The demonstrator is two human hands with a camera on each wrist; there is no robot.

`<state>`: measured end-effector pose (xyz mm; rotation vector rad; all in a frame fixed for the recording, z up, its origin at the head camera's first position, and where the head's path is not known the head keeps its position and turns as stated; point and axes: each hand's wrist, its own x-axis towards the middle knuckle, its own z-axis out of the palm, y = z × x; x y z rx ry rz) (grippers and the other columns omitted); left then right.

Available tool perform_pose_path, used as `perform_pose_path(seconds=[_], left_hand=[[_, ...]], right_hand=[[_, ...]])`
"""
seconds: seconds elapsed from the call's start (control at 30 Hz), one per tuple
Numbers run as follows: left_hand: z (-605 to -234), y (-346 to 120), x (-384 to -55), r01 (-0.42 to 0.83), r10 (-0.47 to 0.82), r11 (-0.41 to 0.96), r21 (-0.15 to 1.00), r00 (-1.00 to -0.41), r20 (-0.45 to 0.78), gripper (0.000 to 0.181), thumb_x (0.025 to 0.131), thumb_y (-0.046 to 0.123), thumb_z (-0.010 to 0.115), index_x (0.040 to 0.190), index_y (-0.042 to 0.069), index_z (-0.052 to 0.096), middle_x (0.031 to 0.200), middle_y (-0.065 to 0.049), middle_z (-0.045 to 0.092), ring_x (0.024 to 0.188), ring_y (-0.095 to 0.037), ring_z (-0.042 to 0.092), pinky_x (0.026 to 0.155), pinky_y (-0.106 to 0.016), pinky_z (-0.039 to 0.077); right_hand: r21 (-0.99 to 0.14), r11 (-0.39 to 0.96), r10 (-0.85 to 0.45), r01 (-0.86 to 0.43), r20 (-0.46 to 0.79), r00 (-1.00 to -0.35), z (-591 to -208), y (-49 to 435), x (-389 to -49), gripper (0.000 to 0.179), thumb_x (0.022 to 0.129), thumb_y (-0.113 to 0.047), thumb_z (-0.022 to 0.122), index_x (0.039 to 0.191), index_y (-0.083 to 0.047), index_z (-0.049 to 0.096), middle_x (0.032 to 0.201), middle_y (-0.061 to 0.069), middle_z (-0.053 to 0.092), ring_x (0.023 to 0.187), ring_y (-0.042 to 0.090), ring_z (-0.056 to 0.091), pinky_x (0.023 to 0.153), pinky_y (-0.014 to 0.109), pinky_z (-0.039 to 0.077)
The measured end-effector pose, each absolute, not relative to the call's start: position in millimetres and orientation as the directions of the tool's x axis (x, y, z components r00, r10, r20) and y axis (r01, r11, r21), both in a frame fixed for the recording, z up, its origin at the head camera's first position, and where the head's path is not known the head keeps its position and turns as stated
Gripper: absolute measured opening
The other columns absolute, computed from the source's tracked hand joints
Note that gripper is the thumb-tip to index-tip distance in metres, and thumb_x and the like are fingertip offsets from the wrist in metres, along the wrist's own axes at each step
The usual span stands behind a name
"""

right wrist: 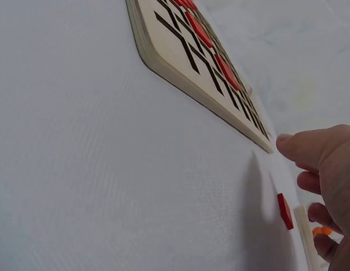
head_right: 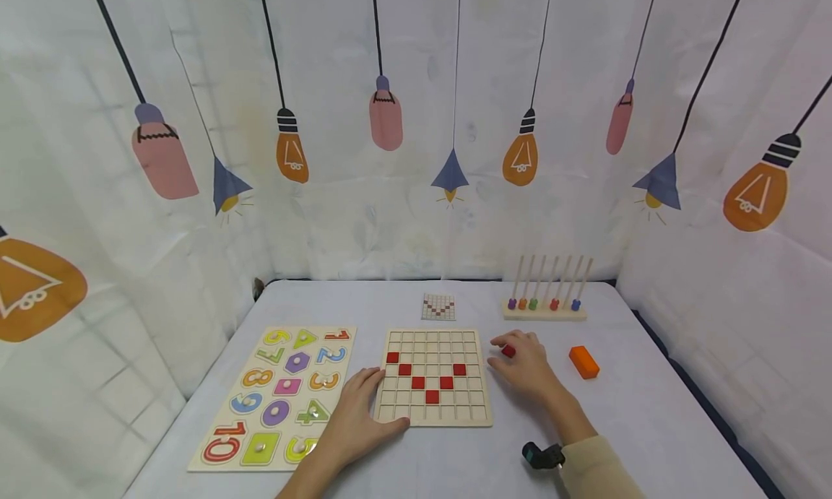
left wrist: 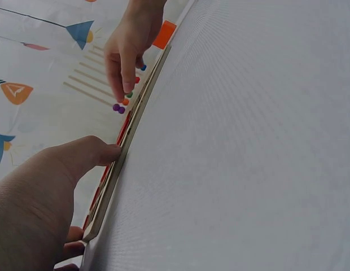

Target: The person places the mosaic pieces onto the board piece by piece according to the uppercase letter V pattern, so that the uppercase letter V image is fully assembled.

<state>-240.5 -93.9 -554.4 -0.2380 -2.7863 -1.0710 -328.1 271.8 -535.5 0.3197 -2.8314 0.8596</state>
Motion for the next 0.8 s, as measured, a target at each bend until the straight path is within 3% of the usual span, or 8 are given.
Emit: perform_pose_path(seconds=[0.57, 0.8], left_hand=[[-555.3, -94.3, -240.4, 0.202, 0.097, 0.735, 0.648, -0.976, 0.194, 0.109, 0.072, 0.065, 0.095, 0.156, 0.006, 0.060, 0.158, -0.009, 0.058, 0.153, -0.036, 0.048, 0.126, -0.061, 0.047], [-555.4, -94.2, -240.3, 0.204, 0.098, 0.737, 0.644, -0.976, 0.197, 0.109, 0.072, 0.066, 0.095, 0.157, 0.006, 0.060, 0.158, -0.009, 0.058, 0.153, -0.035, 0.048, 0.126, -0.061, 0.047]], right_hand=[[-0.552, 0.825, -0.038, -0.122, 0.162, -0.986, -540.8, 293.2, -334.8, 0.040, 0.099, -0.035, 0.084, 0.133, -0.013, 0.078, 0.133, 0.010, 0.073, 0.120, 0.032, 0.059, 0.103, 0.057, 0.059], [-0.527, 0.846, -0.002, -0.085, 0.157, -0.988, -545.7, 295.7, -336.5, 0.040, 0.098, -0.037, 0.085, 0.129, -0.012, 0.079, 0.121, 0.009, 0.073, 0.111, 0.028, 0.058, 0.093, 0.044, 0.057]])
